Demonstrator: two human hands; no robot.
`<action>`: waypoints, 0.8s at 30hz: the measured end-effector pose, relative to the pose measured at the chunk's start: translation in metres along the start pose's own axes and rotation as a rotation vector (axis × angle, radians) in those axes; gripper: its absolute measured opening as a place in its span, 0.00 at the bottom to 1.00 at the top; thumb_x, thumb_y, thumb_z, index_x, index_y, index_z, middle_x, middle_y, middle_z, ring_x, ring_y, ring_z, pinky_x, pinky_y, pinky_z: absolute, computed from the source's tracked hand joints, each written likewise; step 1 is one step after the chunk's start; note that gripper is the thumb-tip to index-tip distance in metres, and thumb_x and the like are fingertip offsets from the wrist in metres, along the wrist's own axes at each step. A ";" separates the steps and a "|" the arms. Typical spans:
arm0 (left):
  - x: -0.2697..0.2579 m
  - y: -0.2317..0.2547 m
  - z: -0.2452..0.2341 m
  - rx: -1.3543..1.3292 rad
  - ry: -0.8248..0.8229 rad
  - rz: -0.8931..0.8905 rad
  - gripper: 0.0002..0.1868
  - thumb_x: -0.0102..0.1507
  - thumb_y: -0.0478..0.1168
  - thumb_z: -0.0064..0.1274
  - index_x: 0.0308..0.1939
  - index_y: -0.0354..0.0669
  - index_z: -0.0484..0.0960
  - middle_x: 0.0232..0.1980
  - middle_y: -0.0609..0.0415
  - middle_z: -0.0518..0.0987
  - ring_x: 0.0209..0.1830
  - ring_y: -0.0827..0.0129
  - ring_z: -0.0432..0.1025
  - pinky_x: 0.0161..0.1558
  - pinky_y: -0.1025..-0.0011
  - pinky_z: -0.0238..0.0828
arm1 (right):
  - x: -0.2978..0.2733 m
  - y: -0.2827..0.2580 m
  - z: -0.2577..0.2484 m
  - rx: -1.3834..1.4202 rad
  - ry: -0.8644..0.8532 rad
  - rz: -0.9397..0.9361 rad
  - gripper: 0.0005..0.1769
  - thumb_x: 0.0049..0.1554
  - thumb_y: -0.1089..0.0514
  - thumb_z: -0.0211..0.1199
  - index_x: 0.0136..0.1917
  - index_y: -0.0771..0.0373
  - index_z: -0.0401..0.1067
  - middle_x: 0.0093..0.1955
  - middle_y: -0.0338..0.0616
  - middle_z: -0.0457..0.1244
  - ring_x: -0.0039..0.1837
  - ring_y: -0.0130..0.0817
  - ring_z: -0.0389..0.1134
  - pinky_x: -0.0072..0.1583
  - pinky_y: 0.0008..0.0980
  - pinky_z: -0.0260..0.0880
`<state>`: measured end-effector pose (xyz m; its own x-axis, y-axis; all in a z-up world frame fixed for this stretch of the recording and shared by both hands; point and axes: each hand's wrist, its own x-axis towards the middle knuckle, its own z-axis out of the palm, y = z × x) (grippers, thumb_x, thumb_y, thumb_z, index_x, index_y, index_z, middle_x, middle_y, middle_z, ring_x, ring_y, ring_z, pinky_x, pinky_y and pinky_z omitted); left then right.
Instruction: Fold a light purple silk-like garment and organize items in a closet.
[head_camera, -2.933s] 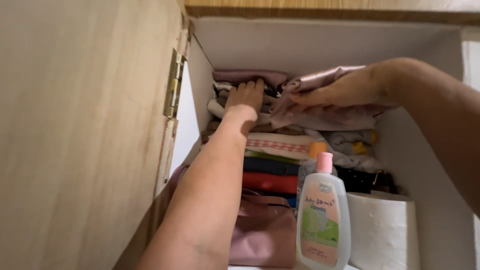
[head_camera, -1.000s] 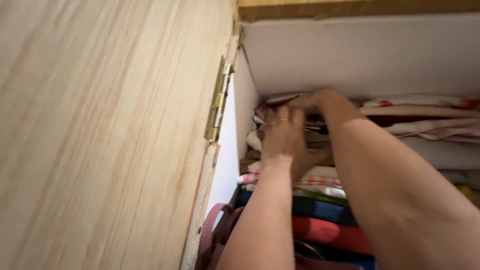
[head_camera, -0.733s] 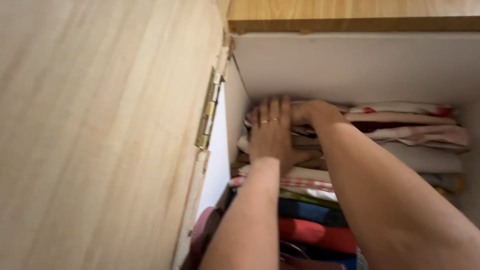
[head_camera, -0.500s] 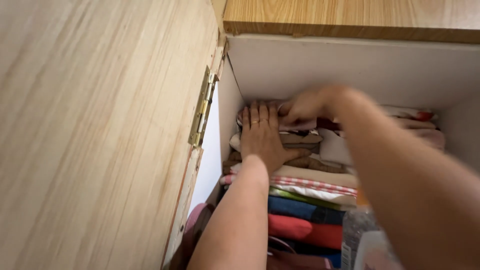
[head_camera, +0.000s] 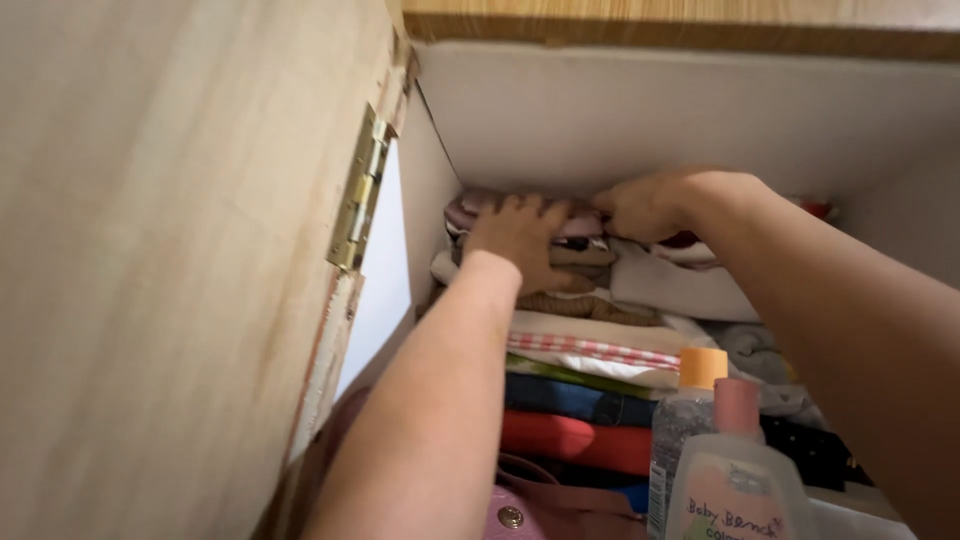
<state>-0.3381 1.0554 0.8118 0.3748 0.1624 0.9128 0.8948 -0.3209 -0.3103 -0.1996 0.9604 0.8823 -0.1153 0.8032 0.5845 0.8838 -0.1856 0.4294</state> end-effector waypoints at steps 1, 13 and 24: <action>0.001 0.000 -0.001 -0.057 -0.122 -0.053 0.65 0.45 0.81 0.59 0.77 0.56 0.54 0.76 0.46 0.59 0.77 0.48 0.52 0.73 0.47 0.46 | 0.006 0.001 0.009 0.001 0.008 -0.023 0.32 0.60 0.57 0.47 0.78 0.45 0.65 0.75 0.46 0.64 0.74 0.47 0.66 0.72 0.45 0.66; -0.009 0.011 -0.022 0.070 -0.226 -0.239 0.74 0.40 0.89 0.53 0.80 0.57 0.50 0.77 0.41 0.57 0.78 0.43 0.49 0.74 0.39 0.38 | -0.030 0.031 0.003 0.152 0.080 0.019 0.36 0.60 0.40 0.53 0.80 0.34 0.52 0.79 0.36 0.54 0.79 0.42 0.55 0.78 0.48 0.51; 0.046 0.079 -0.023 0.129 -0.144 -0.235 0.24 0.69 0.47 0.47 0.69 0.48 0.71 0.74 0.45 0.65 0.75 0.49 0.58 0.68 0.49 0.57 | -0.059 0.091 0.058 -0.020 0.475 0.356 0.20 0.52 0.52 0.70 0.59 0.49 0.78 0.58 0.50 0.70 0.60 0.52 0.72 0.59 0.47 0.73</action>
<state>-0.2563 1.0161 0.8354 0.1758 0.3520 0.9194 0.9811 -0.1395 -0.1342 -0.0856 0.9293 0.8470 -0.0079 0.3491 0.9371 0.8972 -0.4113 0.1608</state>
